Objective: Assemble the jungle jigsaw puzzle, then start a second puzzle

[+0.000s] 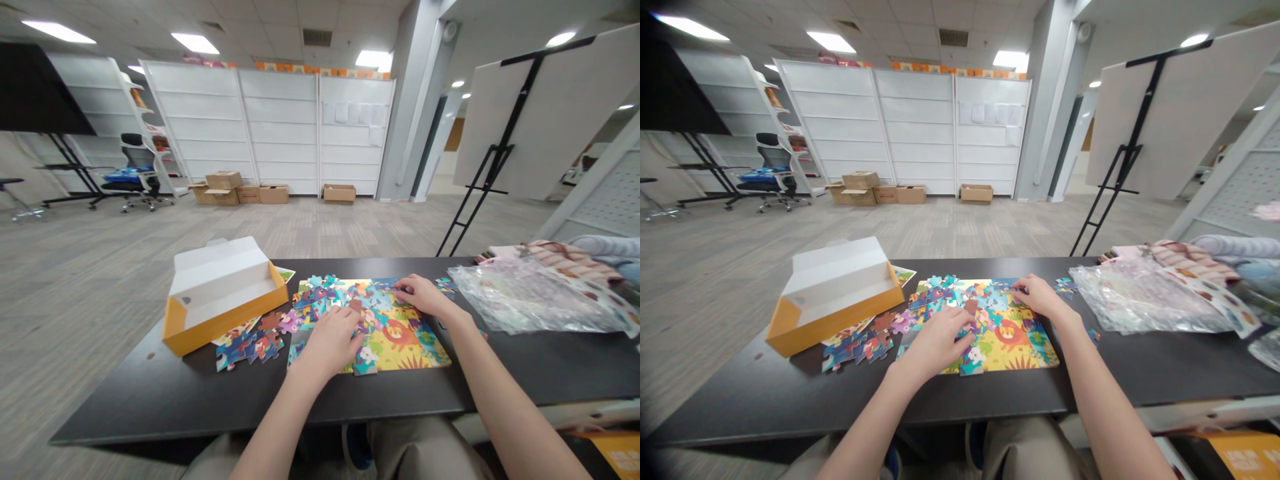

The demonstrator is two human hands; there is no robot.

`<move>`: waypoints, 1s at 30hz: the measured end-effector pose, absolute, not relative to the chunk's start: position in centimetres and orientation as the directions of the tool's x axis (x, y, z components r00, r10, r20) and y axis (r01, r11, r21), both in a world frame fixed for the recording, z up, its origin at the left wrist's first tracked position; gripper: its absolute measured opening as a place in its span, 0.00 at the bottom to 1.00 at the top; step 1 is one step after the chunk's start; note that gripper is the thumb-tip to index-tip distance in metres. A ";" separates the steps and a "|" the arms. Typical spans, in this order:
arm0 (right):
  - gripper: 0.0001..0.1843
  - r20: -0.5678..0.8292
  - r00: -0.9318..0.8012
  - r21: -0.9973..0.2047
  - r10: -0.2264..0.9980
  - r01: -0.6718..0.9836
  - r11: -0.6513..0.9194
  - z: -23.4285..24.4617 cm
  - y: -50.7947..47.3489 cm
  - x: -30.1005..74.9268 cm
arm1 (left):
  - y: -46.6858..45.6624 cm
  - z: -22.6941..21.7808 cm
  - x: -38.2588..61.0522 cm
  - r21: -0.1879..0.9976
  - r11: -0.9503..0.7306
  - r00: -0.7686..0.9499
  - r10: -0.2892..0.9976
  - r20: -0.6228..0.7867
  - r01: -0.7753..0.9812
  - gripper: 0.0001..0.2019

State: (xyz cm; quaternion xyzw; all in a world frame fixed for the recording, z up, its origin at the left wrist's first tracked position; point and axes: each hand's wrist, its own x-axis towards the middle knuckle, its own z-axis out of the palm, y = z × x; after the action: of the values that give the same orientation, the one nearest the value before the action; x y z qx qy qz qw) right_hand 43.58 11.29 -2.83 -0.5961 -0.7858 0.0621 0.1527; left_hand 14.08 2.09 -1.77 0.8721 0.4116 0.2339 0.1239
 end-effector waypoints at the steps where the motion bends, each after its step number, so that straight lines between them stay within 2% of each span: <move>1: 0.15 0.164 -0.244 -0.278 0.956 0.918 0.282 -2.9 11.3 43.6 | 2.1 -1.7 14.2 0.395 -0.630 0.557 0.776 0.296 0.669 0.06; 7: 0.16 0.160 -0.249 -0.256 0.955 0.924 0.284 -2.8 11.2 43.5 | 2.5 -1.8 14.3 0.330 -0.610 0.565 0.792 0.232 0.720 0.09; 14: 0.16 0.158 -0.250 -0.251 0.955 0.925 0.284 -2.6 11.0 43.3 | 3.2 -2.3 13.2 0.424 -0.589 0.552 0.804 0.221 0.688 0.15; 23: 0.15 0.188 -0.234 -0.283 0.954 0.917 0.280 -2.9 11.0 43.4 | 3.1 -2.1 13.3 0.467 -0.587 0.550 0.803 0.230 0.662 0.17; 25: 0.14 0.239 -0.210 -0.325 0.948 0.903 0.282 -2.7 11.0 43.3 | 3.0 -1.8 13.5 0.496 -0.606 0.561 0.786 0.258 0.621 0.19; 27: 0.15 0.258 -0.193 -0.428 0.946 0.855 0.292 -2.2 10.8 43.0 | 2.7 -1.5 13.9 0.528 -0.621 0.570 0.771 0.283 0.579 0.21; 30: 0.22 0.115 -0.284 -0.680 0.952 0.676 0.284 -1.0 10.0 41.9 | 2.3 -1.3 14.5 0.527 -0.642 0.574 0.756 0.315 0.557 0.24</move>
State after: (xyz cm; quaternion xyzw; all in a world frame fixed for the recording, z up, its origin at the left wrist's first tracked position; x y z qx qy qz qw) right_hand 41.94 9.96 -0.95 -0.5378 -0.7569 0.2625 0.2626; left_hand 14.52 2.25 -1.34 0.8669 0.3785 0.2638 0.1886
